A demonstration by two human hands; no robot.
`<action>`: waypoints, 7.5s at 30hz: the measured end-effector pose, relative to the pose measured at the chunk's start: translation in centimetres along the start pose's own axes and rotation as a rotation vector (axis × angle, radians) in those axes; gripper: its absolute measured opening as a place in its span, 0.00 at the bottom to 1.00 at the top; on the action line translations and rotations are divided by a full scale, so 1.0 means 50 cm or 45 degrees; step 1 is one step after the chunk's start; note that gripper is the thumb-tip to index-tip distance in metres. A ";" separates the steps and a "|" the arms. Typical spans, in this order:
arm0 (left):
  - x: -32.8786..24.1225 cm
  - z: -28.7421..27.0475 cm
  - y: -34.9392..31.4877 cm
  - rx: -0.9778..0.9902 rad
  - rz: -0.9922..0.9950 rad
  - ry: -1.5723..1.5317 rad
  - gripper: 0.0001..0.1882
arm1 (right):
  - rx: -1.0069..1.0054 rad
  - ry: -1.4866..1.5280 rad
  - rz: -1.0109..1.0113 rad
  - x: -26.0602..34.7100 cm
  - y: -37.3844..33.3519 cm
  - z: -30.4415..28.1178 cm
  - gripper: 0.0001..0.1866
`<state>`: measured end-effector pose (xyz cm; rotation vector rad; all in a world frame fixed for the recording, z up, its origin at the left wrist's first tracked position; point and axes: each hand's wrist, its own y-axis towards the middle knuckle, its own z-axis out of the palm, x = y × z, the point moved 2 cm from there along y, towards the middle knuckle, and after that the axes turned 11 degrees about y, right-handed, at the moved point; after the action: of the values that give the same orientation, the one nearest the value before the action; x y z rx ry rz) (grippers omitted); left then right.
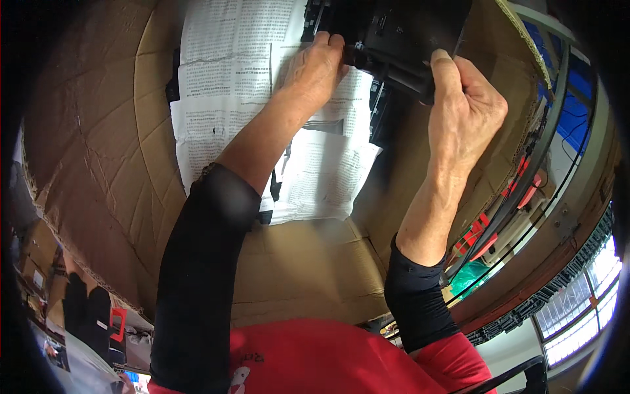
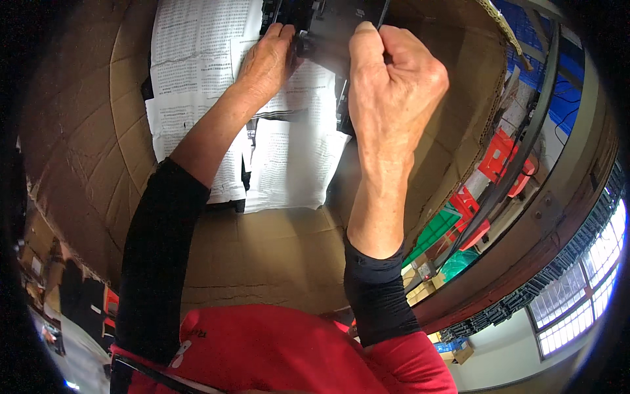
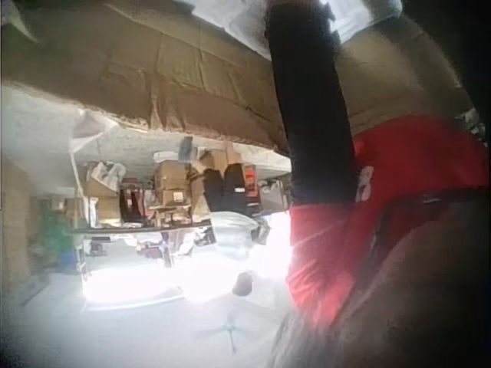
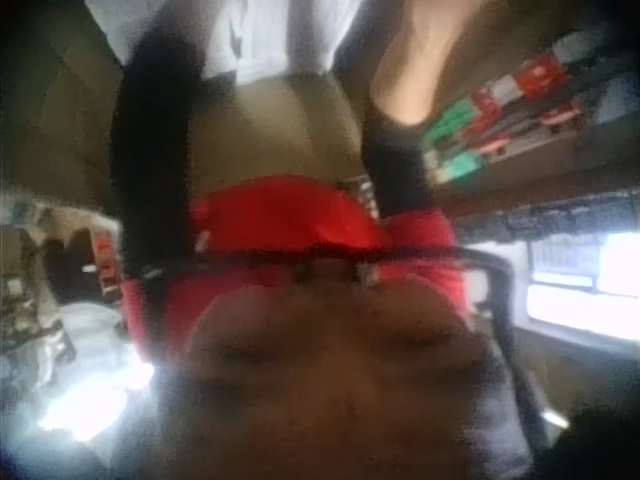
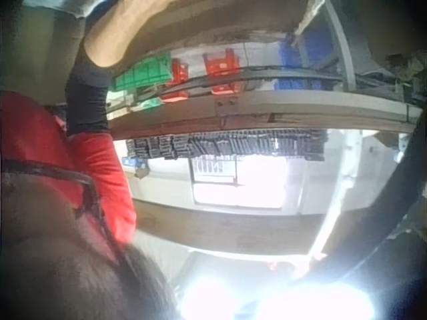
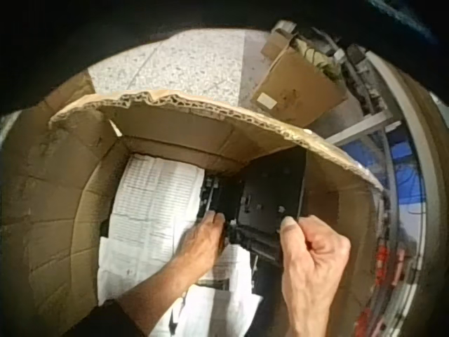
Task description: The person unpacks a cardboard box filled with black plastic components and printed papers. They remove the papers and then take out the plastic parts one by one, placing them on a green workbench. The person handles the items individually, moving them from the box to the table.
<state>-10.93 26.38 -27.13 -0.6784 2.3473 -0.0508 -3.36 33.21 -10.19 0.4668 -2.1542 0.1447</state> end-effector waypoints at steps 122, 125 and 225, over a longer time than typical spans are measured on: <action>-0.008 0.000 0.004 -0.039 0.009 0.080 0.16 | -0.068 0.186 -0.150 -0.038 0.038 0.043 0.13; -0.008 -0.005 0.004 -0.028 0.003 0.090 0.15 | -0.083 0.201 -0.119 -0.035 0.033 0.045 0.13; -0.160 -0.222 -0.600 0.970 0.283 0.382 0.21 | 1.072 -0.579 0.317 -0.085 -0.392 -0.104 0.14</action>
<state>0.89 2.80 -7.37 -0.0299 2.3966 -0.9457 10.32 17.71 -11.87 0.7488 -2.5205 1.2142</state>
